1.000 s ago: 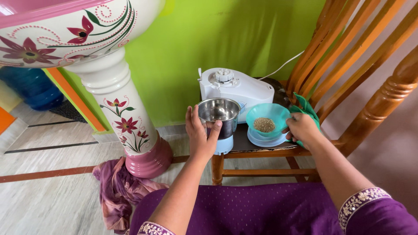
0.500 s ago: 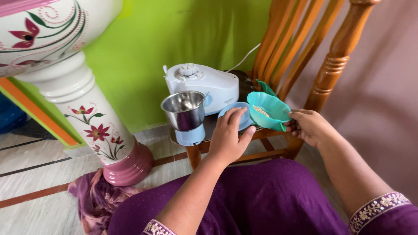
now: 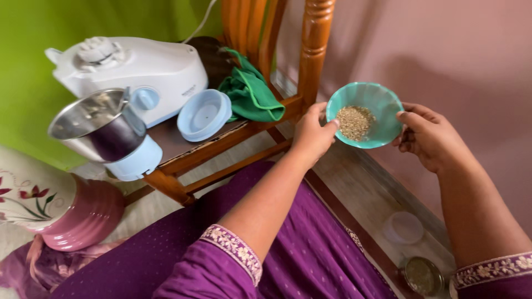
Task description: The person places a metal blender jar on a white blender base, adds seeds from a small container using a spoon, secures the lid, and operates the blender. After blending, the person removes the jar, pours the ground contents into a small bowl, and then adds more seeds from another container into the jar.
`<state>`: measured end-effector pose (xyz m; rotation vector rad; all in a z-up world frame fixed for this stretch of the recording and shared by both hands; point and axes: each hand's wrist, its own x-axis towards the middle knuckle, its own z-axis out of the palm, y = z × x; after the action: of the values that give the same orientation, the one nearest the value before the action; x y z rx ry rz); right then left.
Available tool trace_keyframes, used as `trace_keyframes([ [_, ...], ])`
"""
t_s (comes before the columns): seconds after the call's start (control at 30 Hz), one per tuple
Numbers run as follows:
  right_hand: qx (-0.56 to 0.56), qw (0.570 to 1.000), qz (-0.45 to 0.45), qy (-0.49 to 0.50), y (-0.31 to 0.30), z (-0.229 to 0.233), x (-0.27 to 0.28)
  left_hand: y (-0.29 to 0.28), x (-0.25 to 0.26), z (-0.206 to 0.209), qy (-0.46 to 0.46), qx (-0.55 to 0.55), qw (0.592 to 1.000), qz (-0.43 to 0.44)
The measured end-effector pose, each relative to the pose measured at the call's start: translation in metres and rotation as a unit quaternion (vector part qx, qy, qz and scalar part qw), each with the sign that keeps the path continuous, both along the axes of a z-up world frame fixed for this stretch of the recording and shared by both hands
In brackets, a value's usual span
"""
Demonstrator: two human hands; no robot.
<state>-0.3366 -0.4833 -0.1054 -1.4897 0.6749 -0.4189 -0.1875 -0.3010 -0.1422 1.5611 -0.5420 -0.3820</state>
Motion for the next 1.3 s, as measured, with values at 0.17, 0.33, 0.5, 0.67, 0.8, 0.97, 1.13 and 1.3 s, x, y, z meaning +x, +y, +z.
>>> trace_keyframes([
  [0.17, 0.013, 0.995, -0.097, 0.029, -0.054, -0.047, -0.037, -0.087, -0.030, -0.058, -0.015, 0.037, 0.999, -0.027],
  [0.33, 0.069, 0.980, -0.173, 0.075, -0.091, -0.112, -0.062, -0.145, -0.043, -0.120, 0.082, 0.051, 0.991, -0.088],
  [0.5, 0.163, 0.950, -0.236, 0.123, -0.091, -0.225, -0.070, -0.129, -0.034, -0.165, 0.029, 0.267, 0.951, -0.152],
  [0.67, 0.257, 0.913, -0.294, 0.118, -0.077, -0.360, -0.078, -0.124, -0.035, -0.181, -0.080, 0.323, 0.922, -0.197],
  [0.8, 0.323, 0.899, -0.273, 0.111, -0.059, -0.457, -0.079, -0.125, -0.039, -0.187, -0.154, 0.374, 0.883, -0.239],
  [0.97, 0.379, 0.878, -0.283, 0.072, -0.033, -0.527, -0.073, -0.126, -0.038, -0.191, -0.169, 0.432, 0.840, -0.282],
  [1.13, 0.414, 0.857, -0.301, 0.056, -0.023, -0.539, -0.064, -0.124, -0.034, -0.193, -0.171, 0.479, 0.808, -0.299],
  [1.3, 0.374, 0.831, -0.401, 0.092, -0.021, -0.532, -0.053, -0.127, -0.035, -0.196, -0.168, 0.485, 0.799, -0.312],
])
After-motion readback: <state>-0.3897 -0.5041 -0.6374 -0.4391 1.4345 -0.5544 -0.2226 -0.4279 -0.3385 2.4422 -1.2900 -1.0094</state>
